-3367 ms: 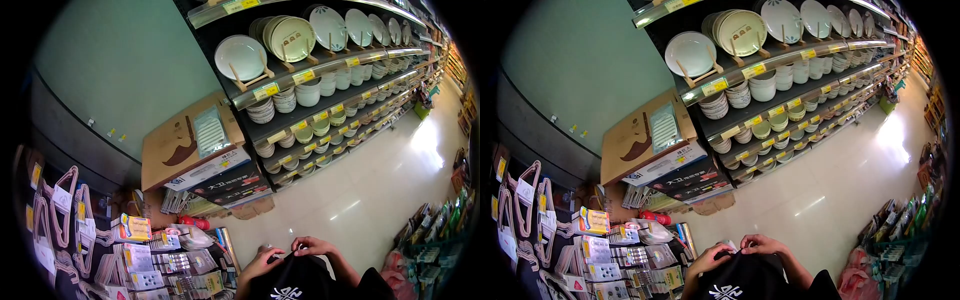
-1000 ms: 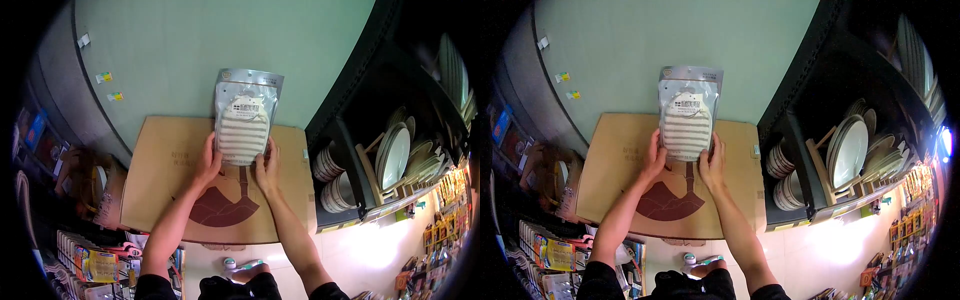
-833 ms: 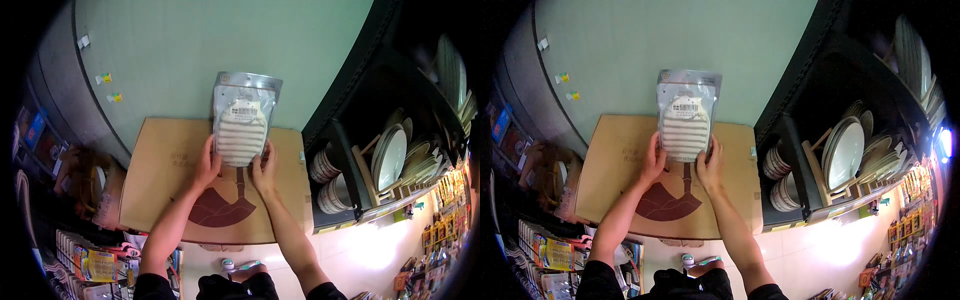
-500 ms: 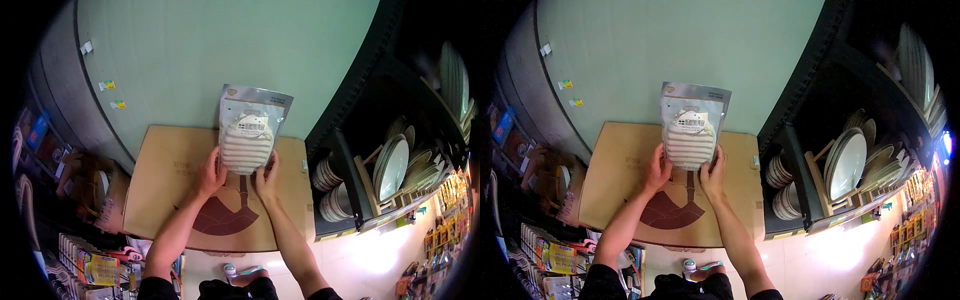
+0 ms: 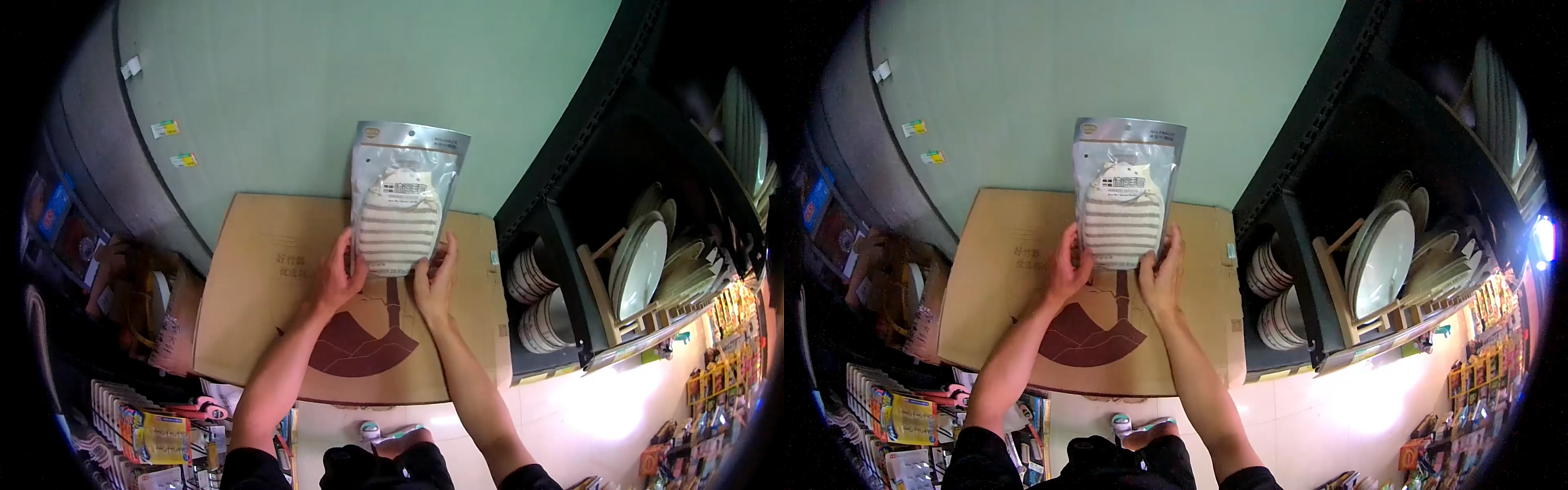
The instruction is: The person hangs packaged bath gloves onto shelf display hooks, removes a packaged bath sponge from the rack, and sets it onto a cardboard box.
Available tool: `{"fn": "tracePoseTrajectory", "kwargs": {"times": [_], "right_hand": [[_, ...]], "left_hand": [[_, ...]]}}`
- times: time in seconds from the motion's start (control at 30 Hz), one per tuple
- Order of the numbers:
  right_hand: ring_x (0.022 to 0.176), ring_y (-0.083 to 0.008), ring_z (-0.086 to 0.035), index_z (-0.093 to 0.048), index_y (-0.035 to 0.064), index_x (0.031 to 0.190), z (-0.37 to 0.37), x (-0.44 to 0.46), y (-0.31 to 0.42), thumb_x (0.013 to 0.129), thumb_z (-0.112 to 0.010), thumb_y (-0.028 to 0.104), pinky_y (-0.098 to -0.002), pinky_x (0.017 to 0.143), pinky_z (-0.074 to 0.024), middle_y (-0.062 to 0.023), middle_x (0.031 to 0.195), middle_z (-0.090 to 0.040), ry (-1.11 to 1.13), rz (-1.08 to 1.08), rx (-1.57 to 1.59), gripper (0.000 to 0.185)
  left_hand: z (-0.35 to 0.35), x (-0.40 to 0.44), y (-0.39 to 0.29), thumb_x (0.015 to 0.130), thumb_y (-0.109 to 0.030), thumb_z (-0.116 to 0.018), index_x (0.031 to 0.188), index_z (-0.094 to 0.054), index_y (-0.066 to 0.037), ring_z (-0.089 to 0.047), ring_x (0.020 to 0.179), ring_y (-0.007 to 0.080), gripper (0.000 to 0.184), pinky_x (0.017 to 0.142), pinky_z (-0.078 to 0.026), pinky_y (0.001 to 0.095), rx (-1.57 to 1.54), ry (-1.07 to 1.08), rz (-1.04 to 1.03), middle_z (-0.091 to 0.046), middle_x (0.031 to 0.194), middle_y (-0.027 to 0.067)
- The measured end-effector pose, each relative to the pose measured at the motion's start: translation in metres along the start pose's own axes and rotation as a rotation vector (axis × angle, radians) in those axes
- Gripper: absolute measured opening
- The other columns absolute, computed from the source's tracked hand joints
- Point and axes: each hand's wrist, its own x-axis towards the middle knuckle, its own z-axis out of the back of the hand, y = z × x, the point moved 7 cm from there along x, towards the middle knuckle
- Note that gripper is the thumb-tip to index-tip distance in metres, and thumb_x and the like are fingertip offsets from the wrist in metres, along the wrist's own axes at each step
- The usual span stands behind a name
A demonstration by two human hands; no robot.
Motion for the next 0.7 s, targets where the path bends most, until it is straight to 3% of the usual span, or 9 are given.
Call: {"fn": "tracePoseTrajectory", "kwargs": {"times": [0.07, 0.17, 0.27, 0.33, 0.43, 0.53, 0.63, 0.7], "right_hand": [[0.089, -0.0203, -0.055, -0.027, 0.0018, 0.144, 0.001, 0.003, 0.004, 0.088, -0.052, 0.002, -0.0316, 0.079, -0.0476, -0.0131, 0.11, -0.051, 0.0, 0.118, -0.132, 0.061], [0.09, -0.0196, -0.054, -0.029, 0.0026, 0.143, 0.002, 0.003, 0.005, 0.089, -0.051, 0.002, -0.0312, 0.08, -0.0473, -0.012, 0.11, -0.051, 0.015, 0.073, -0.09, 0.058], [0.109, -0.031, -0.051, -0.035, -0.0013, 0.138, -0.002, -0.002, -0.011, 0.086, -0.053, 0.002, -0.0397, 0.097, -0.0398, -0.0205, 0.122, -0.049, 0.03, -0.155, 0.145, 0.055], [0.109, -0.0306, -0.05, -0.036, -0.0017, 0.137, -0.004, -0.003, -0.015, 0.086, -0.053, 0.002, -0.0394, 0.097, -0.0397, -0.0206, 0.122, -0.049, 0.035, -0.145, 0.138, 0.054], [0.109, -0.0297, -0.051, -0.038, -0.002, 0.135, -0.006, -0.003, -0.018, 0.086, -0.054, 0.002, -0.0389, 0.097, -0.0402, -0.0205, 0.122, -0.05, 0.041, -0.129, 0.146, 0.053], [0.107, -0.029, -0.052, -0.039, -0.0019, 0.135, -0.006, -0.002, -0.016, 0.085, -0.055, 0.002, -0.0378, 0.095, -0.0412, -0.02, 0.12, -0.051, 0.046, -0.155, 0.161, 0.052], [0.102, -0.0273, -0.053, -0.039, -0.0015, 0.134, -0.005, -0.002, -0.013, 0.085, -0.055, 0.003, -0.0366, 0.092, -0.0424, -0.0185, 0.117, -0.052, 0.046, -0.15, 0.138, 0.052], [0.099, -0.0252, -0.053, -0.039, -0.0013, 0.134, -0.001, -0.001, -0.011, 0.086, -0.055, 0.003, -0.0355, 0.09, -0.043, -0.0167, 0.113, -0.053, 0.063, -0.168, 0.097, 0.051]], "left_hand": [[-0.008, -0.002, 0.006, 0.087, -0.016, -0.06, 0.133, -0.043, -0.002, -0.067, 0.09, 0.0343, 0.051, 0.076, -0.054, 0.0385, -0.045, -0.023, 0.003, -0.065, 0.1, 0.0203], [-0.006, -0.002, 0.01, 0.087, -0.017, -0.06, 0.133, -0.043, -0.003, -0.067, 0.089, 0.0322, 0.051, 0.075, -0.053, 0.0379, -0.007, -0.01, 0.042, -0.065, 0.1, 0.0191], [0.0, 0.0, 0.0, 0.087, -0.016, -0.06, 0.133, -0.044, -0.004, -0.066, 0.088, 0.0314, 0.051, 0.074, -0.053, 0.0379, 0.082, 0.035, 0.092, -0.064, 0.1, 0.0182], [0.004, 0.003, -0.007, 0.086, -0.016, -0.06, 0.132, -0.044, -0.004, -0.064, 0.088, 0.0309, 0.05, 0.073, -0.052, 0.0375, 0.159, 0.062, 0.13, -0.062, 0.102, 0.0179], [0.005, 0.01, -0.012, 0.086, -0.015, -0.059, 0.13, -0.045, -0.004, -0.061, 0.088, 0.0303, 0.047, 0.071, -0.051, 0.0367, 0.145, -0.004, -0.016, -0.058, 0.103, 0.0167], [0.007, 0.009, -0.012, 0.086, -0.013, -0.058, 0.128, -0.046, -0.004, -0.059, 0.089, 0.0292, 0.045, 0.071, -0.05, 0.0359, 0.167, 0.02, -0.005, -0.055, 0.105, 0.0158], [0.002, 0.004, 0.007, 0.088, -0.011, -0.058, 0.133, -0.045, -0.003, -0.054, 0.092, 0.0192, 0.047, 0.075, -0.047, 0.0287, 0.085, 0.045, 0.044, -0.056, 0.109, 0.0102], [-0.001, 0.004, 0.016, 0.087, -0.012, -0.058, 0.131, -0.046, -0.003, -0.057, 0.087, 0.0216, 0.046, 0.071, -0.048, 0.0318, 0.035, 0.03, 0.055, -0.056, 0.105, 0.0129]]}}
